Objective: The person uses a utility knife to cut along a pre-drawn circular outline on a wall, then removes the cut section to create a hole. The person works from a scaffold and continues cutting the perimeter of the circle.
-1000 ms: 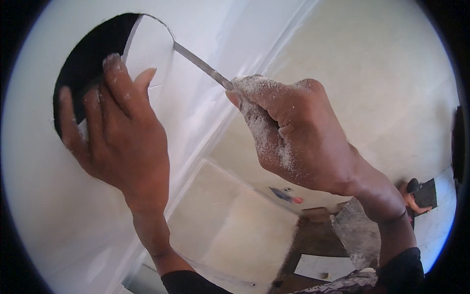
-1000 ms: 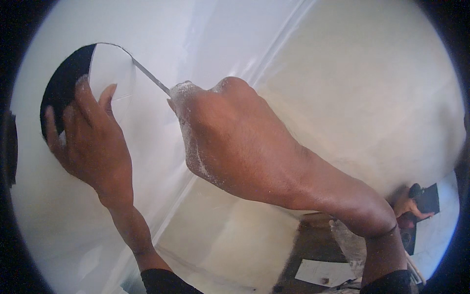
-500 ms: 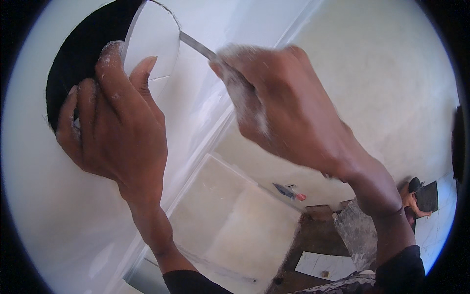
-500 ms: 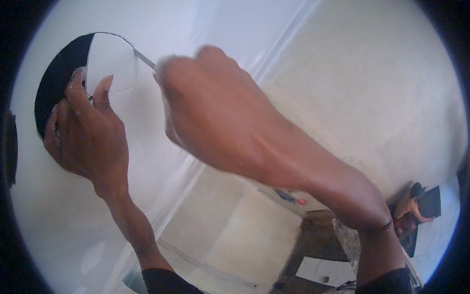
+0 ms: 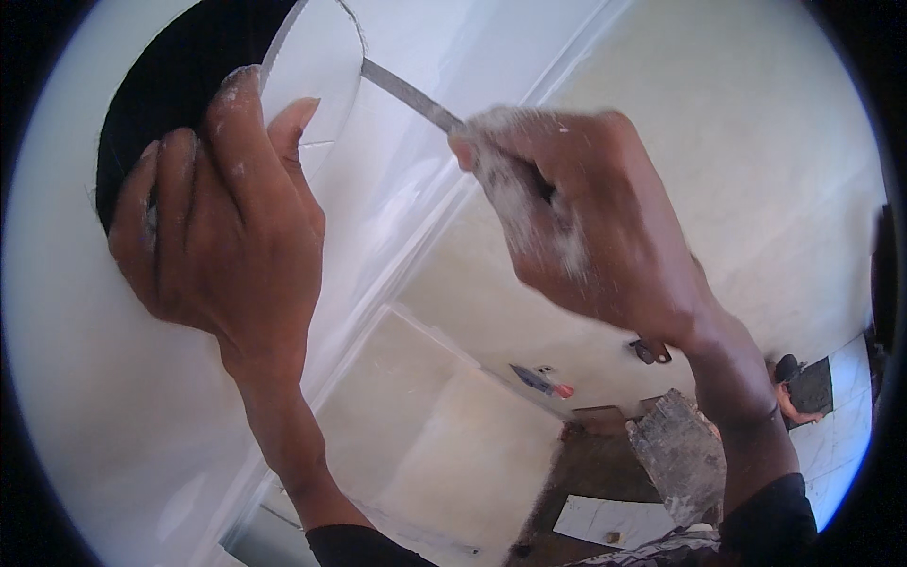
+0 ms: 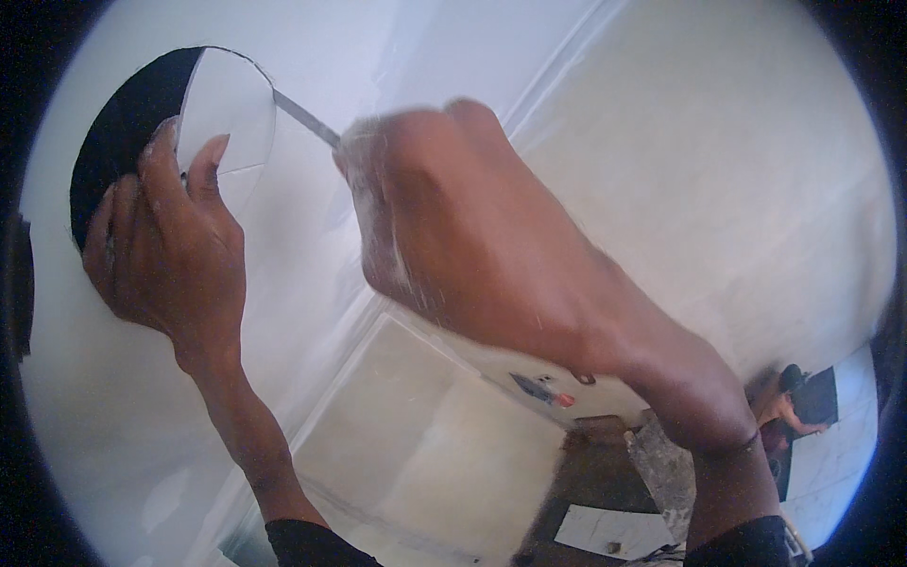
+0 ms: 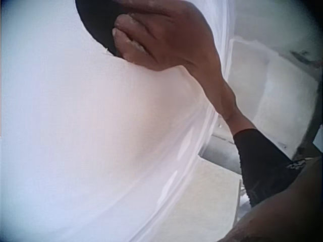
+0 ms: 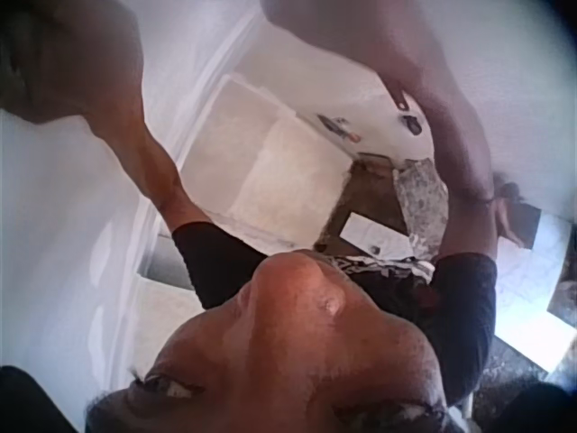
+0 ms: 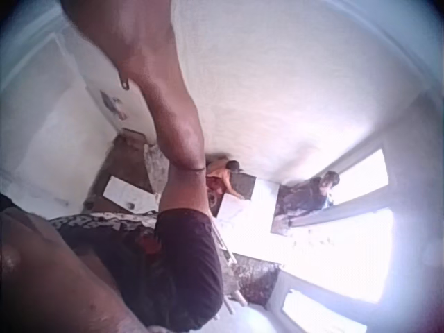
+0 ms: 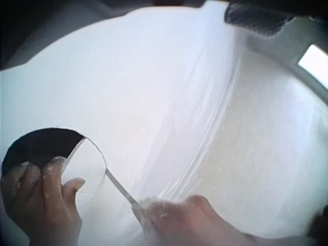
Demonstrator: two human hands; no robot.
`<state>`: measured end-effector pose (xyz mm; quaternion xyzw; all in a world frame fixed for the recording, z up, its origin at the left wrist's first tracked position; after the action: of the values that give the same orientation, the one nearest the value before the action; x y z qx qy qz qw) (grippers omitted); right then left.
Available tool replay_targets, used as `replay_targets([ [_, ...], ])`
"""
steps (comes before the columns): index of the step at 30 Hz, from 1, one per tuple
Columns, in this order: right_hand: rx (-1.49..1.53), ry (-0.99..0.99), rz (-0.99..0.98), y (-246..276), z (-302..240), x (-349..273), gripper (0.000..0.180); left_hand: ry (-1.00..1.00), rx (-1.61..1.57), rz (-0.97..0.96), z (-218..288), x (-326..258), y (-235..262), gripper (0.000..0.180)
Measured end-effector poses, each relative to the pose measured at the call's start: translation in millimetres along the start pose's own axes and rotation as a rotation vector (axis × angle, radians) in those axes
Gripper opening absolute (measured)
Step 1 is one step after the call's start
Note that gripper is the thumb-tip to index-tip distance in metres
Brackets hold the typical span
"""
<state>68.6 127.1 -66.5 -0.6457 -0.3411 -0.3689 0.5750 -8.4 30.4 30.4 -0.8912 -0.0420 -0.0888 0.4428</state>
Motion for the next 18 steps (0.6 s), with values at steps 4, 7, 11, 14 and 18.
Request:
replay_targets([
  [4, 0.027, 0.127, 0.101, -12.1, -0.7, 28.7, 0.009, 0.001, 0.041, 0.034, -0.2, 0.4, -2.9, 0.029],
  [7, -0.043, 0.037, -0.030, -7.7, 6.6, 21.3, 0.012, -0.051, 0.033, 0.066, -1.6, 2.5, -5.1, 0.028],
  [11, 0.064, -0.067, -0.007, -2.9, 2.4, -10.3, 0.011, -0.099, 0.060, 0.105, -2.3, -1.4, -7.6, 0.028],
  [14, 0.026, -0.057, -0.039, -7.5, 7.6, 16.1, 0.010, -0.047, 0.044, 0.101, -0.8, 5.7, -7.3, 0.028],
  [18, -0.050, 0.107, 0.070, -14.4, 13.0, 43.5, 0.010, -0.070, 0.049, 0.178, -0.1, 14.7, -15.4, 0.028],
])
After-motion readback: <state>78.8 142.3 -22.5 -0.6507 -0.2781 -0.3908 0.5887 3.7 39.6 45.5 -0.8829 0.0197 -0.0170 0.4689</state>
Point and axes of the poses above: each hand's wrist, its own x-axis towards the middle knuckle, its own y-axis out of the back of the hand, z = x × y, the point moved 8 cm from there along x, towards the middle knuckle, and after that the axes turned 4 degrees about z, right-handed, at the moved point
